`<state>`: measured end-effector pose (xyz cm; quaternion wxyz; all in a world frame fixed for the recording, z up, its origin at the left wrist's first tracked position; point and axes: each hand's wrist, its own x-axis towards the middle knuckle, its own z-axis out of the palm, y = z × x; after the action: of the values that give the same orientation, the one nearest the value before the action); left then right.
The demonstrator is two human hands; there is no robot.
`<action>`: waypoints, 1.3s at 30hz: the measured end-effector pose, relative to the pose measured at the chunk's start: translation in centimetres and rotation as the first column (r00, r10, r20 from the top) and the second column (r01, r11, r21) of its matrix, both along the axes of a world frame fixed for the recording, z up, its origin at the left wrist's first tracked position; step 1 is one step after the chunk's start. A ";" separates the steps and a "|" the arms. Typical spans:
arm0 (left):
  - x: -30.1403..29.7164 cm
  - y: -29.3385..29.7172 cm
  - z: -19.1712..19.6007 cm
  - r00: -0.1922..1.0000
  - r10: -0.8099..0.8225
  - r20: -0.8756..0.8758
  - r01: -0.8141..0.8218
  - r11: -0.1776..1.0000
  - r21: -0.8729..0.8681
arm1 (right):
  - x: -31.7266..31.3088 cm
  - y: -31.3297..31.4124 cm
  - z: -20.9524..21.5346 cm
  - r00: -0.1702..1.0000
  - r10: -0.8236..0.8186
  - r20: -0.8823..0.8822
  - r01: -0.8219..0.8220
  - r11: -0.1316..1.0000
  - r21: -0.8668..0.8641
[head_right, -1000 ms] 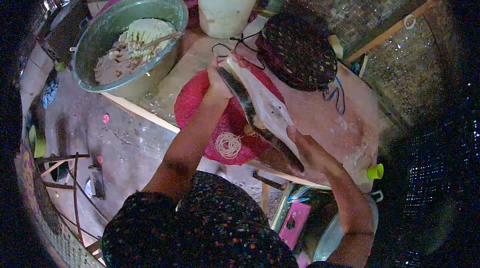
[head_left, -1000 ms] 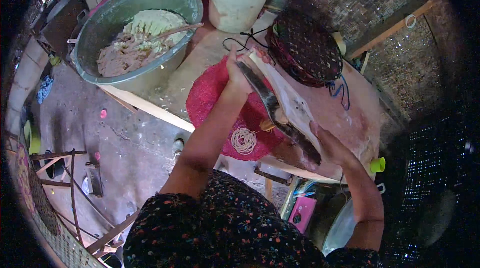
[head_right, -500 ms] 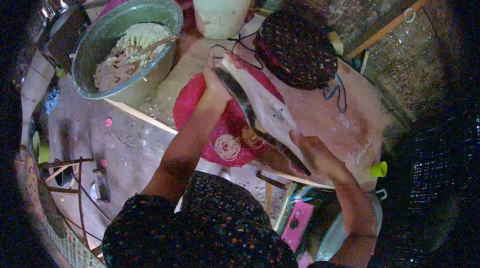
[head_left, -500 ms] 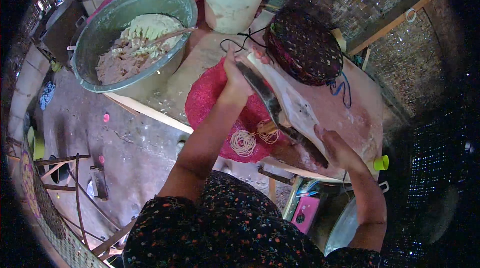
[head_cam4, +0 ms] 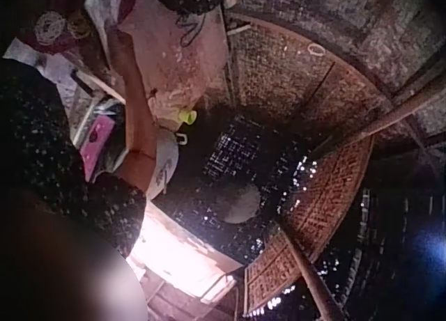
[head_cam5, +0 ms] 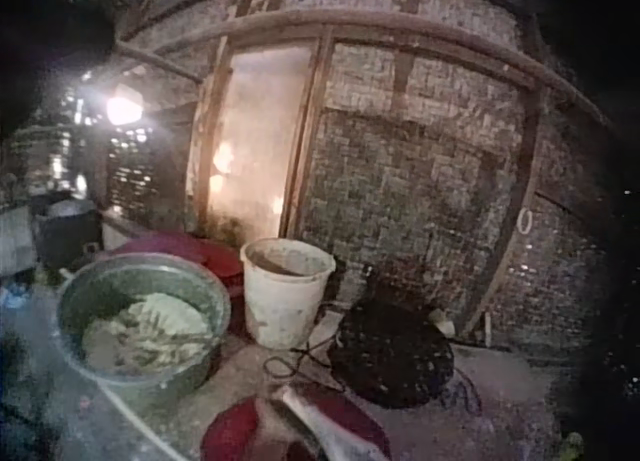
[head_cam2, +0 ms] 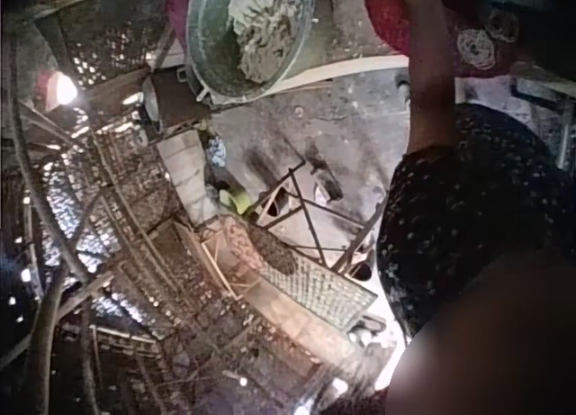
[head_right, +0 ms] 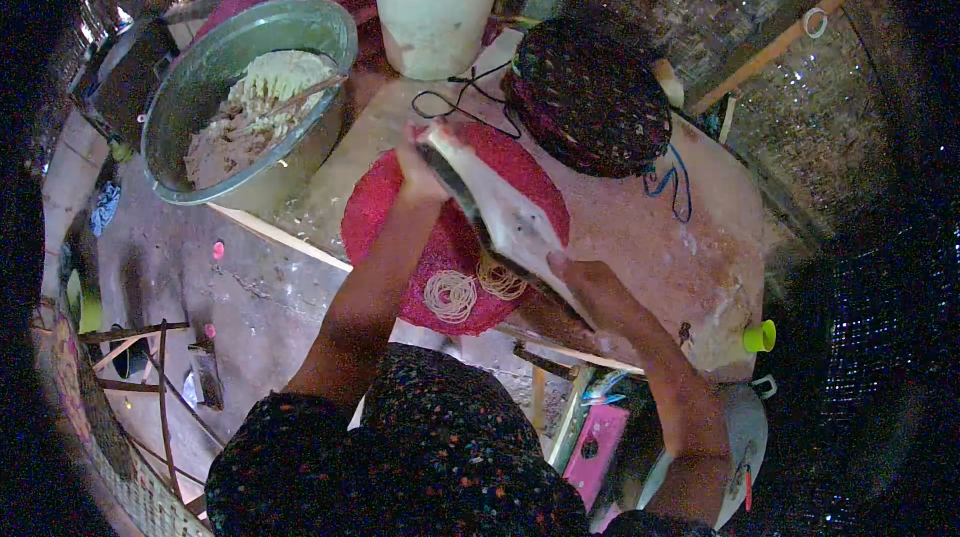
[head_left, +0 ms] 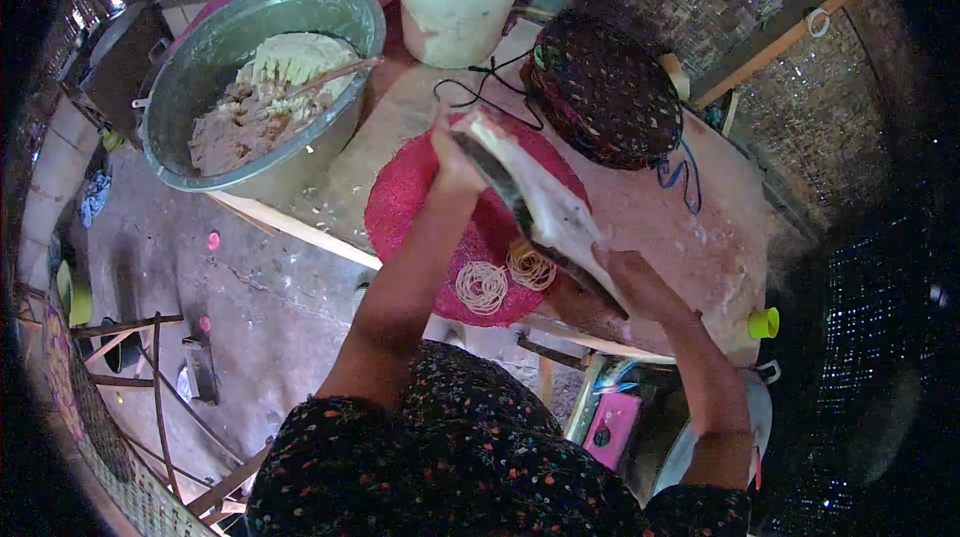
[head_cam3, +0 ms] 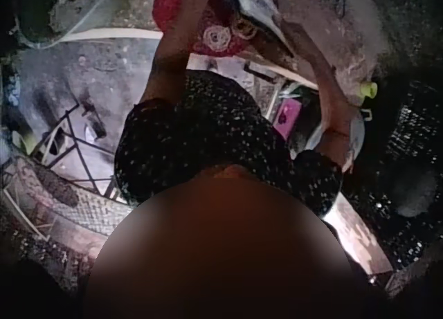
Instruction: The person uses a manual press to extrude dough into spiral coils onto pink mesh discs, periodically refilling the press from a large tub.
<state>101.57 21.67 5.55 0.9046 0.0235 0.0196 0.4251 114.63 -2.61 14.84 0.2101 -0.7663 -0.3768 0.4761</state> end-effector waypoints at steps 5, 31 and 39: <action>-1.9 -0.8 1.4 0.992 -0.067 0.103 0.055 0.991 0.124 | -0.1 -0.8 0.3 0.974 0.024 -0.225 -0.034 0.999 -0.038; 9.1 0.7 2.1 0.981 -0.084 0.175 0.079 0.996 0.033 | 6.9 0.8 4.9 0.968 -0.013 0.249 0.025 0.999 -0.044; 7.2 -0.1 2.3 0.994 -0.043 0.098 0.042 0.999 0.019 | 5.5 0.4 5.3 0.990 0.021 0.140 -0.023 1.000 0.015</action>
<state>108.76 21.60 7.88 0.9131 0.0107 -0.0290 0.4065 120.13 -2.20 20.15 0.1842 -0.7919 -0.4027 0.4206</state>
